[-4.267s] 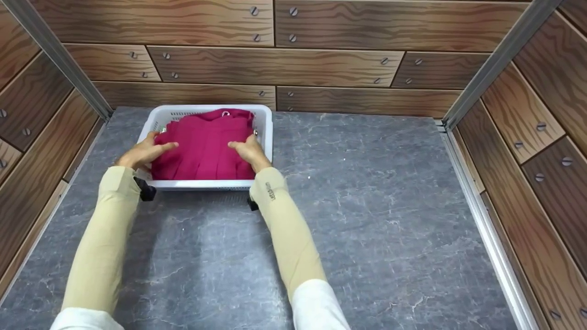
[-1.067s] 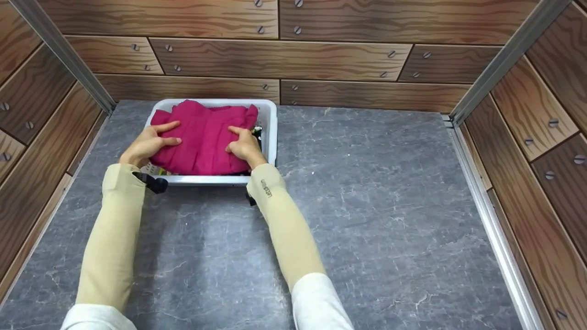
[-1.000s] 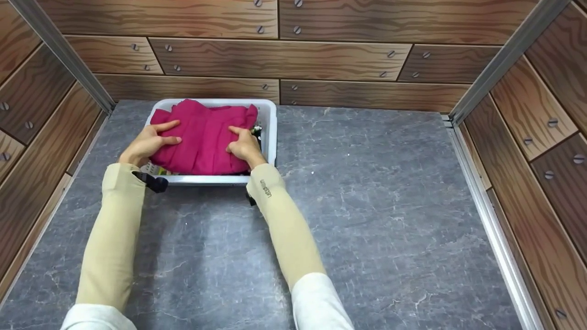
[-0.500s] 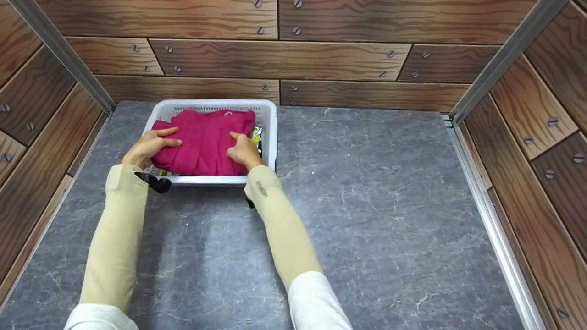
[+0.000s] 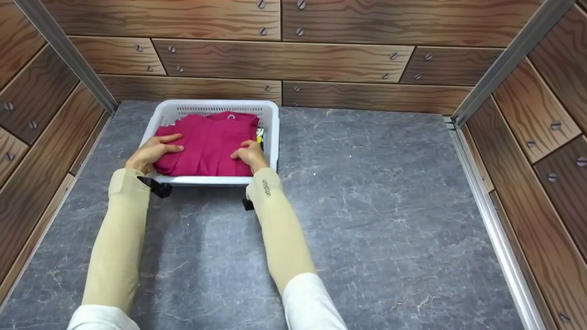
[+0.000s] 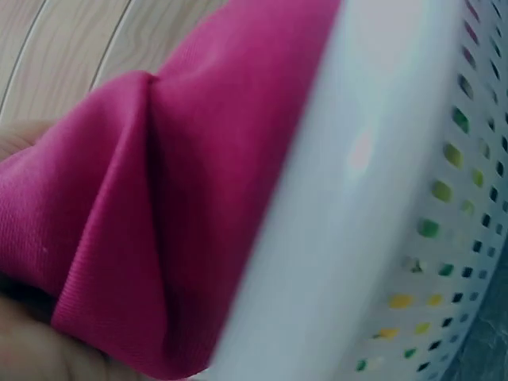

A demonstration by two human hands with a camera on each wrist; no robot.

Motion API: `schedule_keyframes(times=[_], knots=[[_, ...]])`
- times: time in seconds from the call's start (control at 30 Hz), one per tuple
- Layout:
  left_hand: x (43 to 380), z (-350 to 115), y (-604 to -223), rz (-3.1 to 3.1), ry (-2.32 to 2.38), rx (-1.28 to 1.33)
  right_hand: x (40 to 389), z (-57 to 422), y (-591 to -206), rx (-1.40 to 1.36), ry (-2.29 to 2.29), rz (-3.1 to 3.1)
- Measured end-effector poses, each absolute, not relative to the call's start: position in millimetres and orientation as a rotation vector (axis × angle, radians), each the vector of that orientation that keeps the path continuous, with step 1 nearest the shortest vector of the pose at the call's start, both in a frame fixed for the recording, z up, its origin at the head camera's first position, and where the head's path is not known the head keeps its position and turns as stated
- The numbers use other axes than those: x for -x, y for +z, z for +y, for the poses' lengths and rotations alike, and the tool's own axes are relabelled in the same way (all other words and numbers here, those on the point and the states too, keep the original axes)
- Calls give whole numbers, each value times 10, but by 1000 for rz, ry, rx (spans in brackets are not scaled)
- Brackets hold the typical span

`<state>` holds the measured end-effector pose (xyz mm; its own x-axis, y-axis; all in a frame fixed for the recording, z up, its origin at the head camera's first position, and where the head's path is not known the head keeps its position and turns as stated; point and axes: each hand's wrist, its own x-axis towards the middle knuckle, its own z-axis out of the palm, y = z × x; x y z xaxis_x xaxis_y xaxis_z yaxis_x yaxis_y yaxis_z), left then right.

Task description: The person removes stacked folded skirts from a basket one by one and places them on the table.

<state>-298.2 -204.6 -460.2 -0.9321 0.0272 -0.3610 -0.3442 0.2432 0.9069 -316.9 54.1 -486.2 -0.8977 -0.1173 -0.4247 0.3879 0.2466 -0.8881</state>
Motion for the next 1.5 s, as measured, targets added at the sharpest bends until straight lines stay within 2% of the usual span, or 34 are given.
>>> schedule_keyframes(times=[0.37,0.6,1.07,1.5], knots=[[2986,-2053,-4608,2297,1696,239,3150,555,-4848,-336,-1863,1906],[2946,-2057,-4560,2317,1733,206,3132,604,-4751,-125,-1745,2016],[2906,-1931,-4308,2416,1768,69,3130,556,-4428,106,-1453,2403],[2872,-1728,-4065,2442,1920,25,3112,895,-4192,167,-1830,2226]])
